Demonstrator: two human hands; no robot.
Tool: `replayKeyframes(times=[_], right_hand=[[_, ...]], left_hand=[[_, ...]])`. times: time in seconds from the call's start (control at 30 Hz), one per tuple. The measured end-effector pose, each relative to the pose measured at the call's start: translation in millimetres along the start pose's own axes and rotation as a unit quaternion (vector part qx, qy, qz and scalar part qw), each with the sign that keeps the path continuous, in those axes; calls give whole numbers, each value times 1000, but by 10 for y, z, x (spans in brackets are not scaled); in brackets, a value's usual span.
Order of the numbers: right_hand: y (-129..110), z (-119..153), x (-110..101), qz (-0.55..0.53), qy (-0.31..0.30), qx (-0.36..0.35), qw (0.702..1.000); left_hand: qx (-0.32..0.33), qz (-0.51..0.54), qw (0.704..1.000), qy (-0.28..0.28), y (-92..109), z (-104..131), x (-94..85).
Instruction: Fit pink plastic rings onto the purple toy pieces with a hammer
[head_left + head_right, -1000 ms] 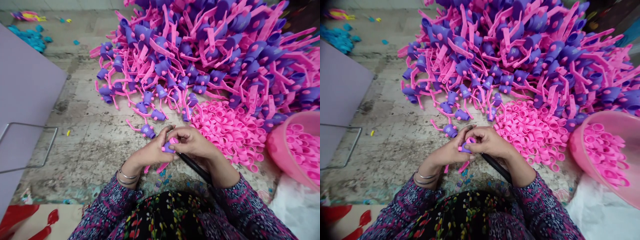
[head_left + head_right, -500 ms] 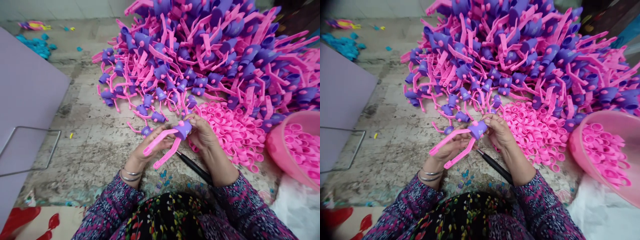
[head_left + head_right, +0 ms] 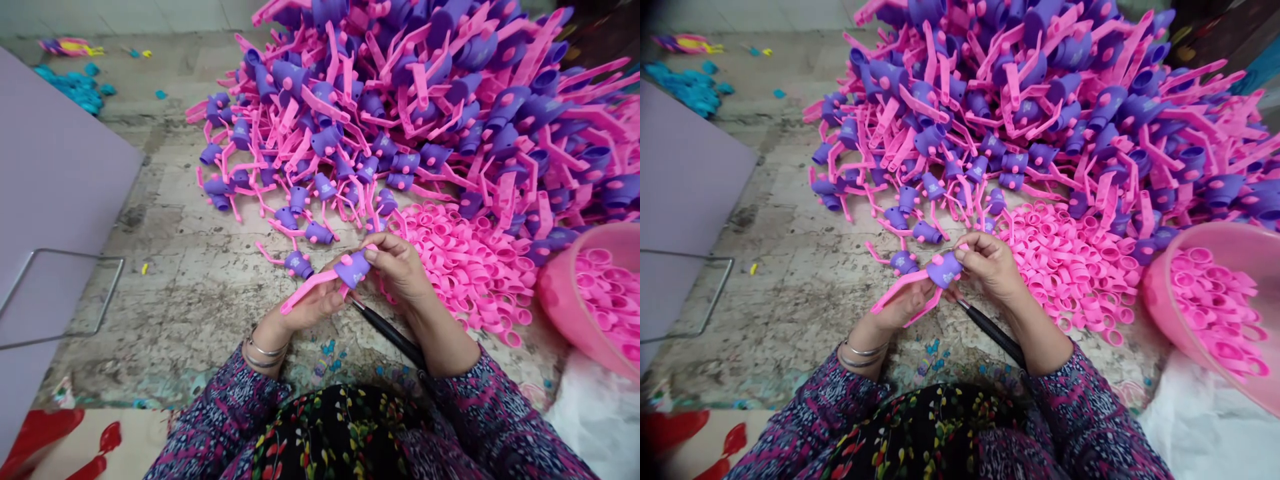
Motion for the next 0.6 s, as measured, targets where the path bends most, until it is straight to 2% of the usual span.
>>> replayKeyframes(times=[0.13,0.23,0.3,0.43,0.6], right_hand=[[-79,40,57,66,-22,-30,997],[-78,51,65,71,-30,-42,996],[-64,48,38,65,-22,-46,997],[-50,44,8,75,-9,-43,996],[-143,76,78,105,-19,-72,992]], left_hand=[[-23,-67,995,67,55,36,-107],[-21,-121,988,98,98,75,-139],[-12,-159,983,91,139,78,-105],[-32,-248,968,22,173,36,25],[-133,-397,908,24,131,35,-7]])
Point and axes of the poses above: each hand's wrist, its own z-axis away from the middle knuckle, its own x-axis out of the palm, y = z × x, the point moved 8 cm from there along -z, towards the middle knuckle, and after that the axes turned 15 degrees about -y, right-handed, at the moved point
